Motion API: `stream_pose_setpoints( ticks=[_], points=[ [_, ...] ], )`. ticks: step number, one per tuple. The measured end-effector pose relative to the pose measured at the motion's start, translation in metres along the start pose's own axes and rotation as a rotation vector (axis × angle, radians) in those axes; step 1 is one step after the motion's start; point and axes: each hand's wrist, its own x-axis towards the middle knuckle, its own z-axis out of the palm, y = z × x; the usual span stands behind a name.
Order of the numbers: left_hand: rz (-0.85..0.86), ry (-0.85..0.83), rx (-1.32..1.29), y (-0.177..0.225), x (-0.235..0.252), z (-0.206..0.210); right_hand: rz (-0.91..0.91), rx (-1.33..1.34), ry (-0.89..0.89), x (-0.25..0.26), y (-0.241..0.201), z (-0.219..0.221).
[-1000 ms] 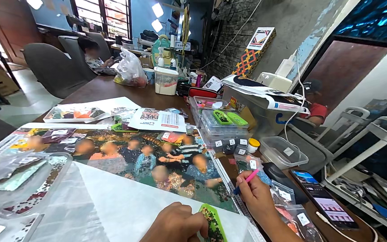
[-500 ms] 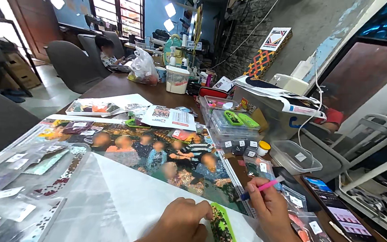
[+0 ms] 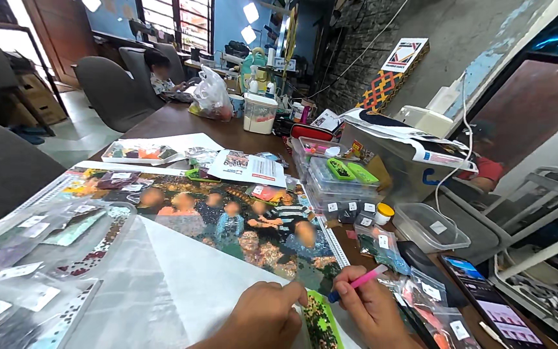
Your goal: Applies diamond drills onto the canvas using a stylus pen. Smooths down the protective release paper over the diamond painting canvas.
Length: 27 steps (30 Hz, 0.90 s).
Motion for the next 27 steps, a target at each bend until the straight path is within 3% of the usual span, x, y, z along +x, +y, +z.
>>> stream_pose_setpoints(
  ticks=[27],
  points=[
    [0.079, 0.026, 0.055, -0.0036, -0.0003, 0.0045, -0.037, -0.027, -0.039, 0.0020, -0.0010, 0.0054]
  ],
)
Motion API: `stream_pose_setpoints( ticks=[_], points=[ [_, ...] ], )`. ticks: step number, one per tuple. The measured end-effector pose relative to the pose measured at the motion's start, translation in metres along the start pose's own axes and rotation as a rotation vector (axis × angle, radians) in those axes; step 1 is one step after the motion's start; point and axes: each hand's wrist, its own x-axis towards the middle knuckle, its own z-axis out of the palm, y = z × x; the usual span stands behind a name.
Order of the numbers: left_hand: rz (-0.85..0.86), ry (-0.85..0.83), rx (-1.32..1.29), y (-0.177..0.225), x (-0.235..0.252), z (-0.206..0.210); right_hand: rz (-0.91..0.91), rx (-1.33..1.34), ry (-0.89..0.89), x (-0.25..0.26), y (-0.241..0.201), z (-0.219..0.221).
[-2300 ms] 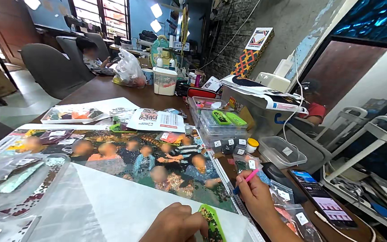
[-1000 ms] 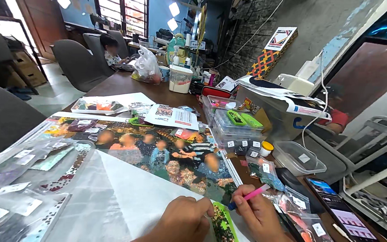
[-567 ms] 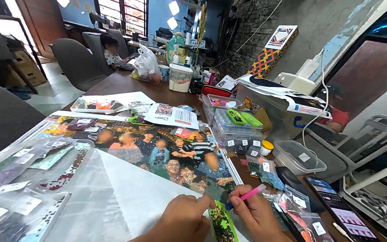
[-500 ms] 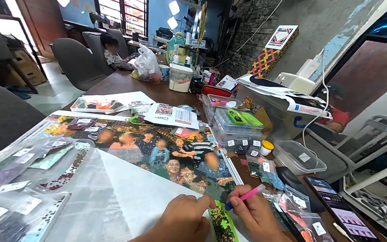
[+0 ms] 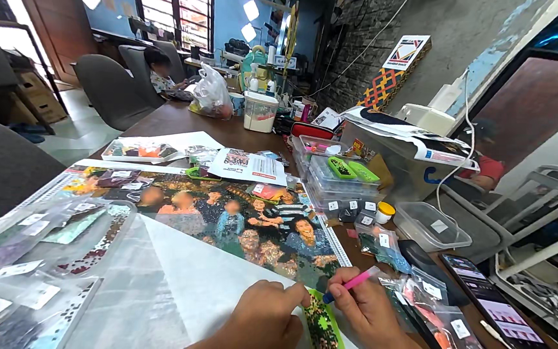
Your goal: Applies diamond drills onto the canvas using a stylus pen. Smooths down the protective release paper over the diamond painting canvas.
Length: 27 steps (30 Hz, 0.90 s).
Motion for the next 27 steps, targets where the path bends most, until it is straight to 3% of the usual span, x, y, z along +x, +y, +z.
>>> stream_pose_setpoints(
  ticks=[10, 15, 27],
  points=[
    [-0.039, -0.030, -0.035, 0.002, 0.000, -0.003, 0.236, 0.169, 0.171, -0.002, 0.001, -0.014],
    [-0.035, -0.012, -0.039, 0.001, -0.002, -0.003, 0.323, 0.050, 0.280, -0.005, 0.013, -0.030],
    [-0.004, 0.025, -0.021, -0.001, -0.003, -0.001, 0.356, -0.082, 0.289, -0.007, 0.025, -0.033]
  ],
)
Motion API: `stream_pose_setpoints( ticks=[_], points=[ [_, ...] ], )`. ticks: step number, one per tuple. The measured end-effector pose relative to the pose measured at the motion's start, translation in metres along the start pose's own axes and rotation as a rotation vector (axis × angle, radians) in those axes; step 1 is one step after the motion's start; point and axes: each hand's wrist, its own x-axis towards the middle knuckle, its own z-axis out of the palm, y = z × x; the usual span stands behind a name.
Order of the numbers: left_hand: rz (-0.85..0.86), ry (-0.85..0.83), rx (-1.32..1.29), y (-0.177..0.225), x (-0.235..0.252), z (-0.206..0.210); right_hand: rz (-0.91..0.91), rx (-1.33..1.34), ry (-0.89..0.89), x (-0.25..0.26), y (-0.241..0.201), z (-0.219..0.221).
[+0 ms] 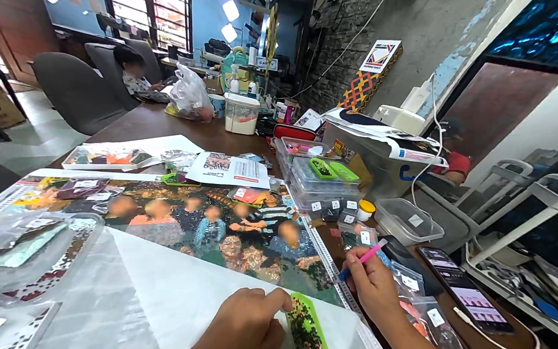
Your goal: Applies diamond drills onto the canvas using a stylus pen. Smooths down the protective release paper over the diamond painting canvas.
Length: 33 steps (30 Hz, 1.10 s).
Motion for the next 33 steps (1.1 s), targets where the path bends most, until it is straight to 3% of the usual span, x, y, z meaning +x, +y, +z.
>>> stream_pose_setpoints(
  ticks=[33],
  points=[
    [0.015, 0.003, -0.007, -0.0021, -0.0011, 0.0012, 0.010, -0.023, -0.028, 0.0011, 0.0031, -0.0001]
  ],
)
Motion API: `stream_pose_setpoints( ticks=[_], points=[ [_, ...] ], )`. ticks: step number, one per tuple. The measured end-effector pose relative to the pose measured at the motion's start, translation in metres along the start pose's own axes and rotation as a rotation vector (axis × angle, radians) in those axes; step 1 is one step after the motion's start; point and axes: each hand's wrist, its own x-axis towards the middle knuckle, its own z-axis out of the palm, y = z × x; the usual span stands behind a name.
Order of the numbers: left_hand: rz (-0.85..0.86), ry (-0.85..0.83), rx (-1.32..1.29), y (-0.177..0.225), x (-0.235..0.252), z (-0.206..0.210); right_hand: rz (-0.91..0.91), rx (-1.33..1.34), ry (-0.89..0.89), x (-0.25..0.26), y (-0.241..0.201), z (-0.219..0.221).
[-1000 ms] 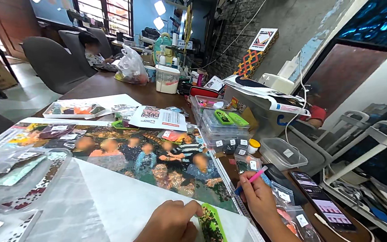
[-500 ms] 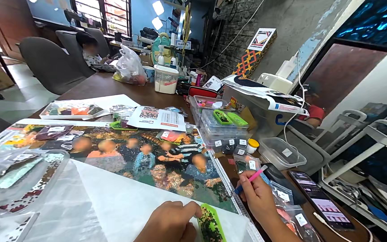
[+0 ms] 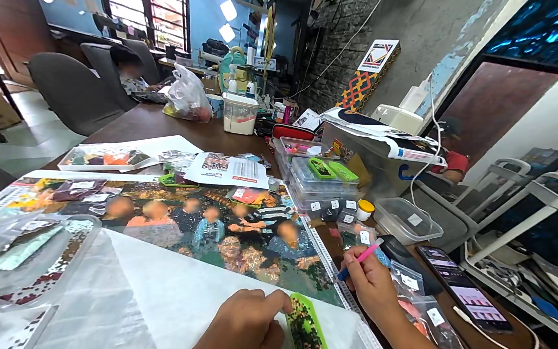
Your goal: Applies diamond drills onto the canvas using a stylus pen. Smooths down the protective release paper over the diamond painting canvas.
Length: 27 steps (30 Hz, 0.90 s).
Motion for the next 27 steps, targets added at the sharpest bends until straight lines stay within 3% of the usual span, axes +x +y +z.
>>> stream_pose_setpoints(
  ticks=[10, 17, 27],
  points=[
    [-0.011, -0.013, 0.006, 0.005, 0.002, -0.001, -0.202, -0.076, 0.046, -0.003, -0.010, 0.003],
    [0.027, 0.035, 0.042, -0.003, 0.003, 0.007, -0.312, 0.134, -0.199, -0.012, -0.032, 0.020],
    [0.046, 0.042, 0.075, -0.004, 0.003, 0.010, -0.350, 0.163, -0.298, -0.016, -0.037, 0.029]
  ],
)
